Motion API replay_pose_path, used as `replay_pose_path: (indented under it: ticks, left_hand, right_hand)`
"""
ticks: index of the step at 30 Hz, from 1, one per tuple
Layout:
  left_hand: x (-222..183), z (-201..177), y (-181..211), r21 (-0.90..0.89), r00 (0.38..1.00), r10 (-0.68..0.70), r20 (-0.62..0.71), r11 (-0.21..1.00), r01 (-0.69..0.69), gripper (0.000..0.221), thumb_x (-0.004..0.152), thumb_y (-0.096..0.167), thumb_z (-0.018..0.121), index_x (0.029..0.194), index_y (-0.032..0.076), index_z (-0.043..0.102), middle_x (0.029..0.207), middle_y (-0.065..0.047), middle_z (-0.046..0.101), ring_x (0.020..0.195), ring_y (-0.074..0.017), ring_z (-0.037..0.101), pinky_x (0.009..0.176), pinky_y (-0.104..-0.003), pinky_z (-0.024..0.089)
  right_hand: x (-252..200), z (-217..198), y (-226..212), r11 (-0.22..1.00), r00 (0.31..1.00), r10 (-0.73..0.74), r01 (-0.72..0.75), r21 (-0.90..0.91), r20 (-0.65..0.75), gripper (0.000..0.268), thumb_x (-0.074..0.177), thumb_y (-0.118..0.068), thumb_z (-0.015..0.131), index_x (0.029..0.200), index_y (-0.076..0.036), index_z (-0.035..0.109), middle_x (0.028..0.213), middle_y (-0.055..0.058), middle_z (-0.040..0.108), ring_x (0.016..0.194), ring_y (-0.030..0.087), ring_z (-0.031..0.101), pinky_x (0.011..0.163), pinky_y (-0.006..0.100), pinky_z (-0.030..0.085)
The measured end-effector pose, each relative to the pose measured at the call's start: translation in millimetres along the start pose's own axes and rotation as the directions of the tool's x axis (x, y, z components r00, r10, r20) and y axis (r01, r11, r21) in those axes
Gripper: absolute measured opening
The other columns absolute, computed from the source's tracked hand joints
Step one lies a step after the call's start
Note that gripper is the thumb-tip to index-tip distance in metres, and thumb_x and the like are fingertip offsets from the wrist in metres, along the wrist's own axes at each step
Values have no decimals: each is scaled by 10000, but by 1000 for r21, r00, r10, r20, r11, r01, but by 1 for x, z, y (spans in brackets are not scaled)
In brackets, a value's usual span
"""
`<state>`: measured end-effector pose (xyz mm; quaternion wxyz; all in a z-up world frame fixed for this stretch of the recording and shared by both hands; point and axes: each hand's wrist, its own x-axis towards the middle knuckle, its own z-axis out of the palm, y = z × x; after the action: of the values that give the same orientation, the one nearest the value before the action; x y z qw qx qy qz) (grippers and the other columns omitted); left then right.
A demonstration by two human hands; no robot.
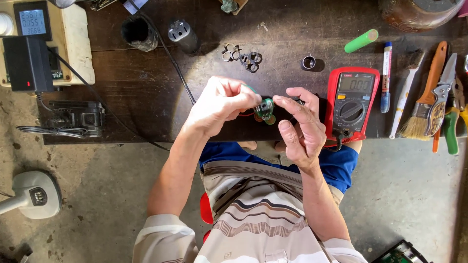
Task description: The person tests the voltage of green batteries using a digital multimeter at a workbench and then marks one of the batteries with a blue marker.
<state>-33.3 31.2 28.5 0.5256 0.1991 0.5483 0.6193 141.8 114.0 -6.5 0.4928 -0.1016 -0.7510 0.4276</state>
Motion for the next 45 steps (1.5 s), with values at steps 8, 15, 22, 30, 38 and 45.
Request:
replay_pose_path:
  ticks: [8, 15, 22, 30, 38, 45]
  left_hand:
    - [21, -8, -6, 77, 987, -44, 154, 997, 33, 108, 766, 40, 768, 667, 41, 724, 504, -7, 470, 437, 26, 314, 373, -117, 258]
    - [23, -8, -8, 96, 983, -39, 177, 995, 23, 107, 771, 38, 771, 673, 37, 729, 509, -7, 467, 444, 24, 337, 371, -119, 270]
    - [28, -10, -19, 110, 985, -42, 170, 994, 23, 96, 781, 65, 777, 693, 49, 744, 502, -10, 482, 450, 18, 353, 374, -111, 276]
    - [12, -3, -13, 44, 1000, -3, -8, 999, 4, 110, 833, 120, 753, 754, 44, 756, 566, -45, 587, 527, -41, 456, 434, -132, 355]
    - [-40, 24, -36, -101, 883, 181, -433, 964, -247, 120, 907, 43, 729, 802, -14, 736, 589, -86, 573, 493, -33, 356, 427, -156, 326]
    - [-47, 49, -55, -206, 791, 169, -588, 915, -348, 143, 929, 50, 724, 805, -22, 720, 617, -81, 560, 563, -30, 351, 469, -140, 297]
  right_hand:
    - [-4, 0, 10, 999, 1000, 20, -20, 25, 18, 284, 1005, -139, 671, 1184, 76, 724, 1117, 216, 748, 1170, 446, 596, 1108, 629, 400]
    - [-7, -1, 21, 997, 998, 65, -66, 49, 16, 263, 938, -144, 781, 1081, 74, 746, 996, 222, 760, 1109, 427, 621, 1110, 631, 411]
    - [-11, -2, 25, 990, 993, 119, -118, 83, -12, 204, 916, -99, 811, 1019, 66, 750, 1011, 245, 733, 1084, 400, 614, 1074, 590, 453]
    - [-7, 2, 23, 984, 991, 124, -117, 136, -42, 221, 983, -82, 721, 1080, 117, 712, 978, 274, 727, 1103, 419, 618, 1078, 597, 458]
    - [-7, 0, 22, 982, 996, 89, -88, 165, -2, 333, 880, -160, 828, 1116, 55, 731, 1045, 220, 757, 1126, 419, 594, 1098, 598, 417]
    - [-8, 3, 24, 997, 999, -22, 24, 77, -30, 516, 701, -262, 982, 1060, 34, 758, 958, 178, 766, 1011, 414, 594, 1037, 643, 413]
